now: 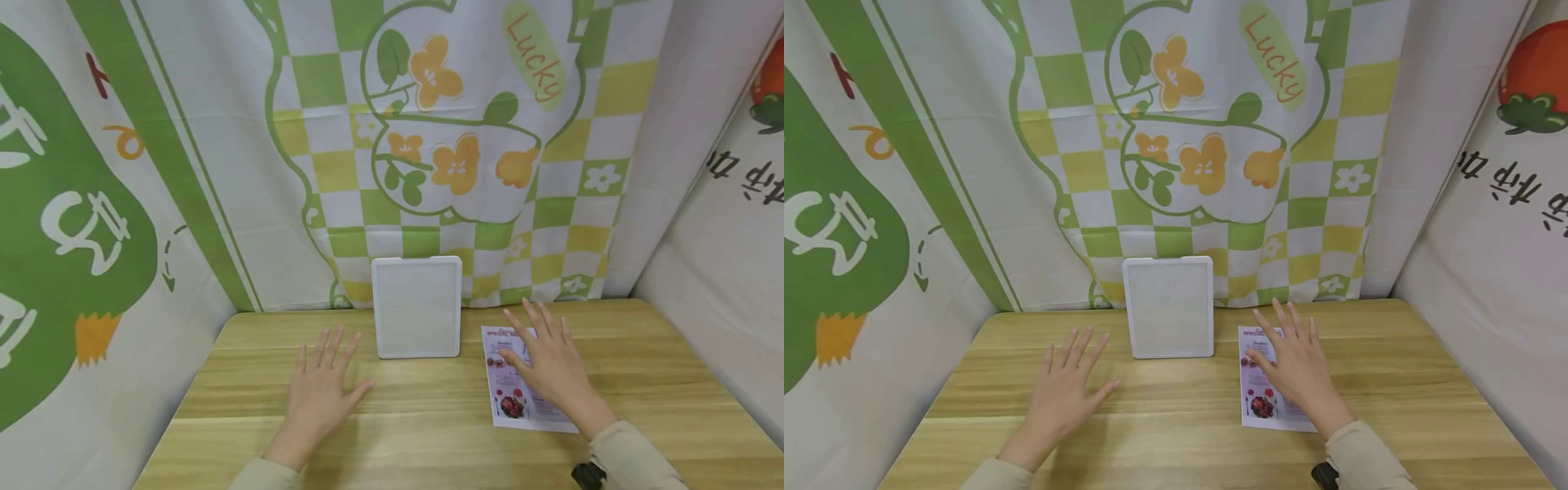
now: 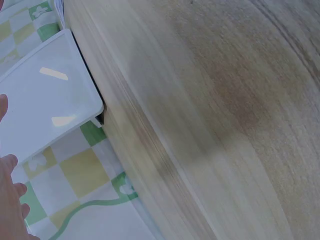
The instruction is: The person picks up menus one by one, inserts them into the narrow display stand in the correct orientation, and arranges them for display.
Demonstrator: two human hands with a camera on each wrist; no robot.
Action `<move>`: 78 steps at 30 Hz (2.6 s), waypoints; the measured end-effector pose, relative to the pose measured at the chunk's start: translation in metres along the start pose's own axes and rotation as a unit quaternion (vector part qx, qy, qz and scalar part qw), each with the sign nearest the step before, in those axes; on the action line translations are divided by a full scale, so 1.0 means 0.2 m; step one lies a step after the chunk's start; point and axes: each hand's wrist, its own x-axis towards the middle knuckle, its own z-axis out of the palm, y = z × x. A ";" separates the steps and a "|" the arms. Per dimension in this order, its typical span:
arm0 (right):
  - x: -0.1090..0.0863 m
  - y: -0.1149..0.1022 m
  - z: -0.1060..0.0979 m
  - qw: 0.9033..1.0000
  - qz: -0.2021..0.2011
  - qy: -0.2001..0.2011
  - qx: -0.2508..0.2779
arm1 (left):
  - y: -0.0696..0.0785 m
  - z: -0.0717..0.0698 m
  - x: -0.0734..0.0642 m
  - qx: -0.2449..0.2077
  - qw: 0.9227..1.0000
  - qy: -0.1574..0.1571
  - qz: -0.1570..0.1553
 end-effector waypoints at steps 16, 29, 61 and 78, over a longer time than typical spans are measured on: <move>-0.04 0.04 -0.02 0.999 -0.033 0.018 -0.002 | 0.06 0.01 0.03 -0.004 1.000 -0.004 0.012; -0.09 0.08 -0.04 0.998 -0.049 0.023 -0.014 | 0.11 0.07 0.03 -0.020 0.999 -0.008 0.028; -0.26 0.21 -0.07 0.998 -0.040 0.036 -0.020 | 0.28 0.14 0.06 -0.040 0.997 -0.017 0.066; -0.33 0.25 -0.07 0.999 -0.027 0.041 -0.007 | 0.34 0.18 0.10 -0.035 0.995 -0.027 0.093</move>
